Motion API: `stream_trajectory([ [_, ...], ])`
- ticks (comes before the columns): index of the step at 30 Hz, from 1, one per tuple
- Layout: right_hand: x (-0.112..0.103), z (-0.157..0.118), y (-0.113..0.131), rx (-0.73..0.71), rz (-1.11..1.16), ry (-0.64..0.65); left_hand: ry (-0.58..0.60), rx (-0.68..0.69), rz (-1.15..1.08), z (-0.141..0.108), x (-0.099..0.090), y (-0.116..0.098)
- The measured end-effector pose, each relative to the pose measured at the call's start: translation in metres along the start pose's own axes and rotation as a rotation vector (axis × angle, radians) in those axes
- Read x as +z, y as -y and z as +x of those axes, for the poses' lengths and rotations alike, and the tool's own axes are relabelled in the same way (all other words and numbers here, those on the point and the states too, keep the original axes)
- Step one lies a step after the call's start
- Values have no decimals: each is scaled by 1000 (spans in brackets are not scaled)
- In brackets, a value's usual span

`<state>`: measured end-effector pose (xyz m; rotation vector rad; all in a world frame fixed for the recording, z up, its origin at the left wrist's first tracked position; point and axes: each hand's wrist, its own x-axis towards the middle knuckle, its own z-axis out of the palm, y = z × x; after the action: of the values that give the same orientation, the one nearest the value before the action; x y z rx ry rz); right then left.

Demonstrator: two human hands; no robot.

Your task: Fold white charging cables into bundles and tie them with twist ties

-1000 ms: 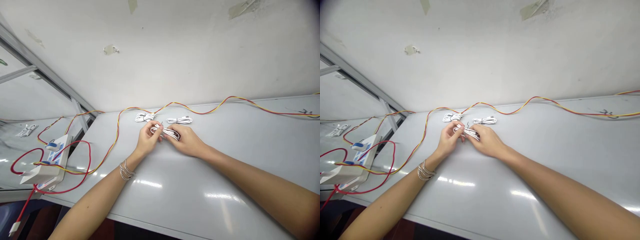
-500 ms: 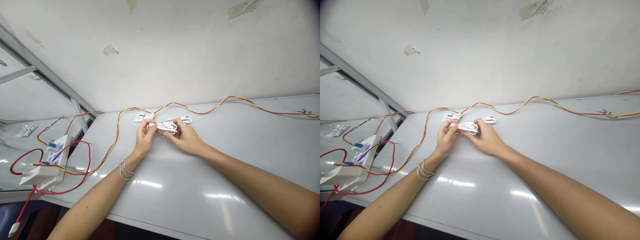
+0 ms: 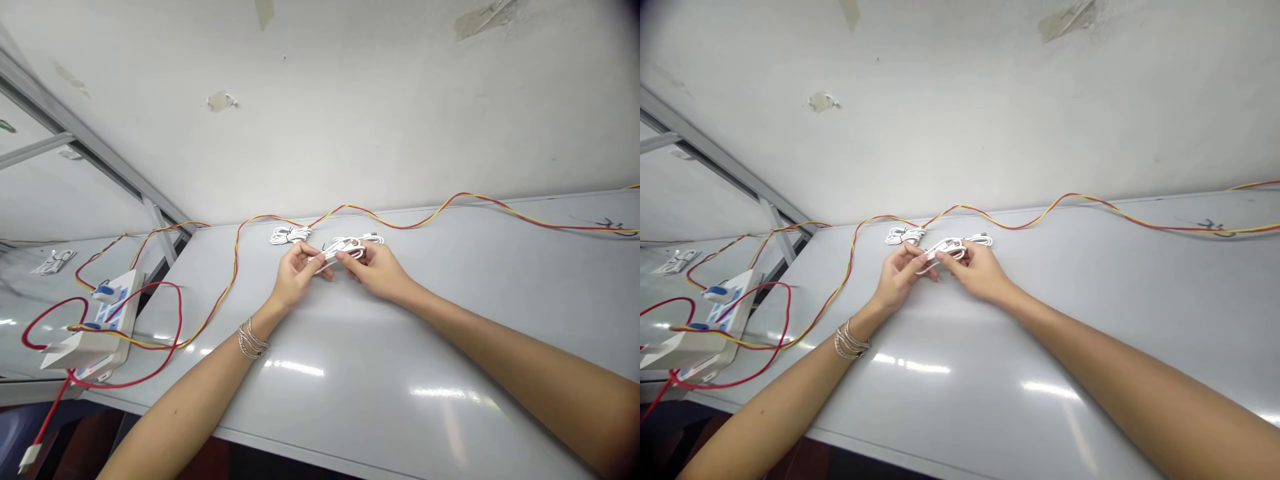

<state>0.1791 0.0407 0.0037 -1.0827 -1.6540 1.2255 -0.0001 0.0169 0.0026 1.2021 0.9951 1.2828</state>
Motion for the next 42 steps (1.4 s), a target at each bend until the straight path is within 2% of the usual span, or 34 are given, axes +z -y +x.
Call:
stream_trajectory([
  [4, -1, 1, -1, 0, 88, 22, 83, -12, 107, -3, 2, -2],
  [10, 1, -4, -4, -129, -105, 124, 107, -48, 130, -1, 0, 3],
  [16, 2, -4, -8, -137, -165, 112, 50, -56, 104, 0, 0, 5],
  [21, 2, -4, -10, -166, -168, 112, 59, -17, 91, 0, 2, 3],
  [29, 2, -5, -6, -189, -164, 131, 44, -83, 42, 2, 1, 3],
  [42, 2, -6, -7, -176, -259, 103, 35, -29, 89, 1, 2, 3],
])
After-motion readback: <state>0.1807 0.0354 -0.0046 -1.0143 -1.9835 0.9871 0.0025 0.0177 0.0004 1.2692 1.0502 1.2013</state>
